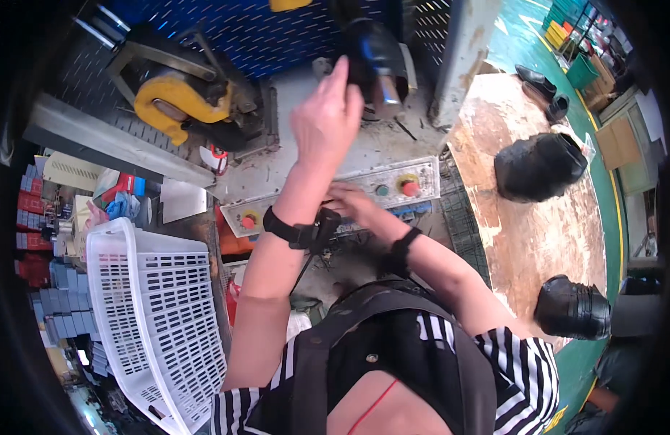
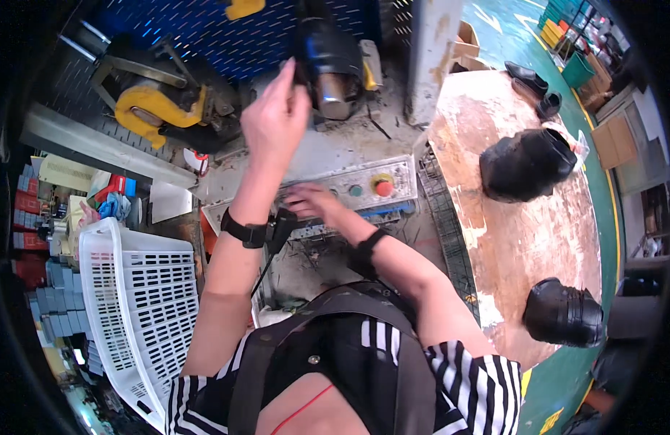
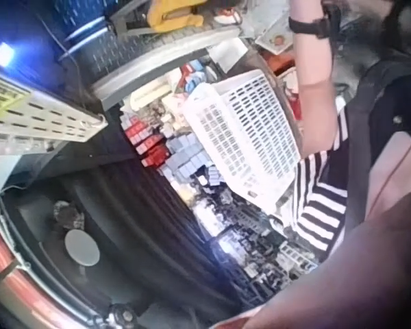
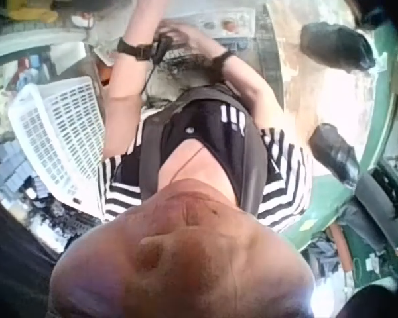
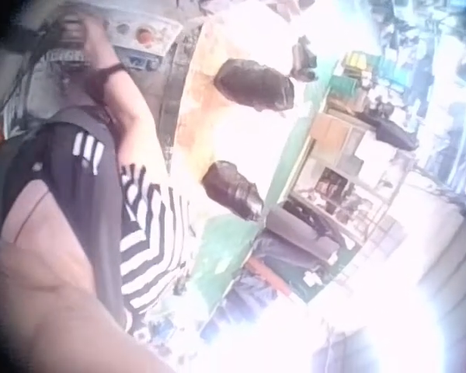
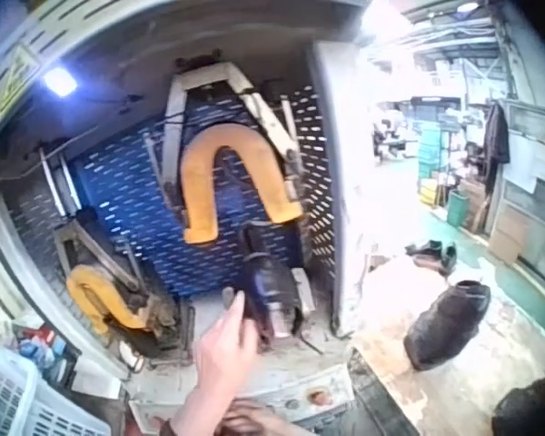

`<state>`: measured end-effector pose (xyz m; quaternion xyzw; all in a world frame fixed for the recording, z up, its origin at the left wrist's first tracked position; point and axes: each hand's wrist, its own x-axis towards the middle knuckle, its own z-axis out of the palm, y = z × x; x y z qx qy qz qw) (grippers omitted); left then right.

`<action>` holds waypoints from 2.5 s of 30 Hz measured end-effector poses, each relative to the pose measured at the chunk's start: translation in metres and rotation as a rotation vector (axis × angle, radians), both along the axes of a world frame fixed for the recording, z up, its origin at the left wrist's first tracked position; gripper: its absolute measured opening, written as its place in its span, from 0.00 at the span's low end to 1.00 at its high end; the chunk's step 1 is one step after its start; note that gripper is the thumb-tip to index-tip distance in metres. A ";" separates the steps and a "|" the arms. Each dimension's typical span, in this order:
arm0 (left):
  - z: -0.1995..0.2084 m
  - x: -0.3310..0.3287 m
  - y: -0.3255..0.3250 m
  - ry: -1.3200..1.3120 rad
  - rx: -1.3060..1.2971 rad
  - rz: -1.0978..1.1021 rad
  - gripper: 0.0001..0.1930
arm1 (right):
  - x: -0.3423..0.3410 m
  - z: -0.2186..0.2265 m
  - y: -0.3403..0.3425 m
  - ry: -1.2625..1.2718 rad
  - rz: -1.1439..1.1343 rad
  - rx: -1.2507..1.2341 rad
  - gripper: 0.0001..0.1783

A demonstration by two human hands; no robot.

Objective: The worker operates an industrial machine to press and shape black shoe uppers.

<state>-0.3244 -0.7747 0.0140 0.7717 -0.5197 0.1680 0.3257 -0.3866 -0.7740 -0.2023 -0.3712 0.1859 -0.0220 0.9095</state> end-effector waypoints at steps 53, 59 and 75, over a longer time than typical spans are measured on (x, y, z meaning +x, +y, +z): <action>-0.117 -0.658 -0.108 0.187 0.284 -1.435 0.29 | -0.760 0.099 0.032 0.788 -1.763 -1.136 0.33; -0.159 -0.473 -0.007 0.049 0.477 -1.533 0.21 | -0.717 0.110 -0.034 1.382 -1.196 -2.035 0.27; 0.112 0.147 0.532 0.197 0.211 0.400 0.12 | -0.350 0.059 -0.015 0.284 -0.873 -2.099 0.21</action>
